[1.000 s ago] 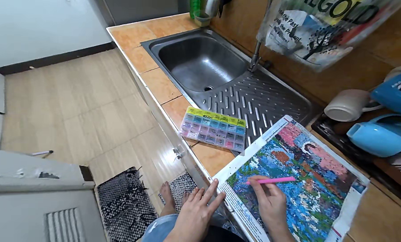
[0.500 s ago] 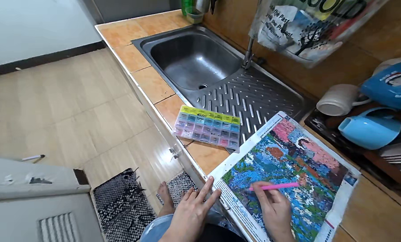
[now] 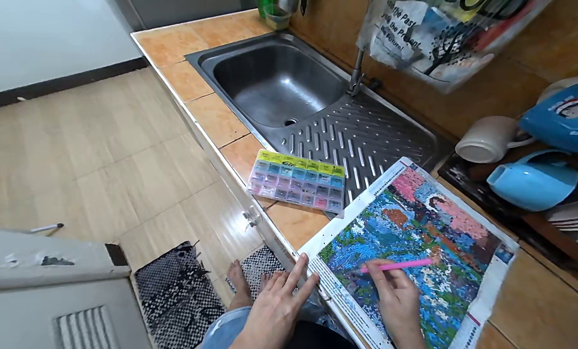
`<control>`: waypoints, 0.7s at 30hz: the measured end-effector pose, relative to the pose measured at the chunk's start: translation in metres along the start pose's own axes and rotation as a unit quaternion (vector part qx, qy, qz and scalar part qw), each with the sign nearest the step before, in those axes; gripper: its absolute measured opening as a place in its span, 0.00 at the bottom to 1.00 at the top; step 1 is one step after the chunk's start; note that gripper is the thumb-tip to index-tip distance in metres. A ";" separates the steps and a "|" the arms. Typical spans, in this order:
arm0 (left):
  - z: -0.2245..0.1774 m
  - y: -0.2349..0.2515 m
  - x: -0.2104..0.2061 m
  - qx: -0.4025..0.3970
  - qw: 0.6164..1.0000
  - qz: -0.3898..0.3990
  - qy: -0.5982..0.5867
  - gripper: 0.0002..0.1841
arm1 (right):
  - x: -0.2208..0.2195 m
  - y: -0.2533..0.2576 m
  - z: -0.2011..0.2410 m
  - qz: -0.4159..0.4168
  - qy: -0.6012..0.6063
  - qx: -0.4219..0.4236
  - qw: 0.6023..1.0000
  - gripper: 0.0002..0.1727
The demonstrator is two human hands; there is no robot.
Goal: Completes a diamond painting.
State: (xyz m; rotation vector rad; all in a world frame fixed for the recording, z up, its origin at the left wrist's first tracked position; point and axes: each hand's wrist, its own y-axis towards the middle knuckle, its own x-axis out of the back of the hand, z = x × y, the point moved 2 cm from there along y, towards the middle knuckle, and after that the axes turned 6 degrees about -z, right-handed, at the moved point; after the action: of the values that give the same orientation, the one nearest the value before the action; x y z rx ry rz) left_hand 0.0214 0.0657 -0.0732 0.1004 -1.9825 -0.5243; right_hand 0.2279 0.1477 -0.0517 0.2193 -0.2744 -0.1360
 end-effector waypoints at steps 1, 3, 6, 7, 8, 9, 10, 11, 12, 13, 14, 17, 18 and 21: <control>-0.001 0.000 0.001 -0.009 1.000 -0.004 -0.002 0.25 | 0.000 0.000 0.000 0.000 -0.002 0.000 1.000 0.07; -0.002 0.001 0.006 -0.033 0.999 -0.006 -0.023 0.26 | 0.001 0.000 0.000 0.002 -0.002 -0.002 1.000 0.07; -0.004 0.000 0.008 -0.078 0.995 -0.007 -0.062 0.21 | 0.001 0.000 -0.001 0.001 0.007 -0.008 1.000 0.07; -0.004 0.000 0.009 -0.092 0.993 -0.006 -0.074 0.20 | 0.001 0.000 -0.001 0.000 0.012 -0.015 1.000 0.06; -0.004 0.000 0.010 -0.103 0.991 -0.003 -0.087 0.19 | 0.001 0.000 0.000 -0.001 0.017 -0.024 1.000 0.06; -0.004 0.000 0.009 -0.111 0.989 -0.001 -0.094 0.19 | 0.001 0.001 0.000 -0.001 0.019 -0.031 0.999 0.06; -0.004 -0.001 0.008 -0.117 0.988 -0.001 -0.098 0.19 | 0.001 0.001 0.001 -0.001 0.019 -0.036 0.999 0.06; -0.003 -0.001 0.008 -0.121 0.988 0.001 -0.100 0.19 | 0.002 0.001 0.001 -0.001 0.019 -0.038 0.999 0.06; -0.003 -0.001 0.007 -0.124 0.987 0.005 -0.102 0.19 | 0.002 0.001 0.001 -0.001 0.018 -0.038 0.999 0.06; -0.003 -0.001 0.007 -0.126 0.986 0.011 -0.105 0.19 | 0.002 0.001 0.000 -0.001 0.017 -0.037 0.999 0.06; -0.003 -0.002 0.007 -0.128 0.986 0.016 -0.106 0.19 | 0.001 0.001 0.000 -0.001 0.017 -0.035 0.999 0.06; -0.003 -0.002 0.006 -0.132 0.985 0.023 -0.107 0.18 | 0.002 0.001 0.000 0.000 0.018 -0.032 0.999 0.06; -0.003 -0.002 0.006 -0.131 0.985 0.027 -0.107 0.18 | 0.002 0.001 0.000 -0.001 0.017 -0.032 0.999 0.06; -0.003 -0.002 0.006 -0.127 0.986 0.039 -0.104 0.19 | 0.002 0.000 0.000 -0.001 0.017 -0.034 0.999 0.06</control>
State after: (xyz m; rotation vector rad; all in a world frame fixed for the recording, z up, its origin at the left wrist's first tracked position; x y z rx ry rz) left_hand 0.0211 0.0612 -0.0681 -0.1965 -2.0928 -0.7563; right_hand 0.2295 0.1478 -0.0511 0.1545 -0.2357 -0.1424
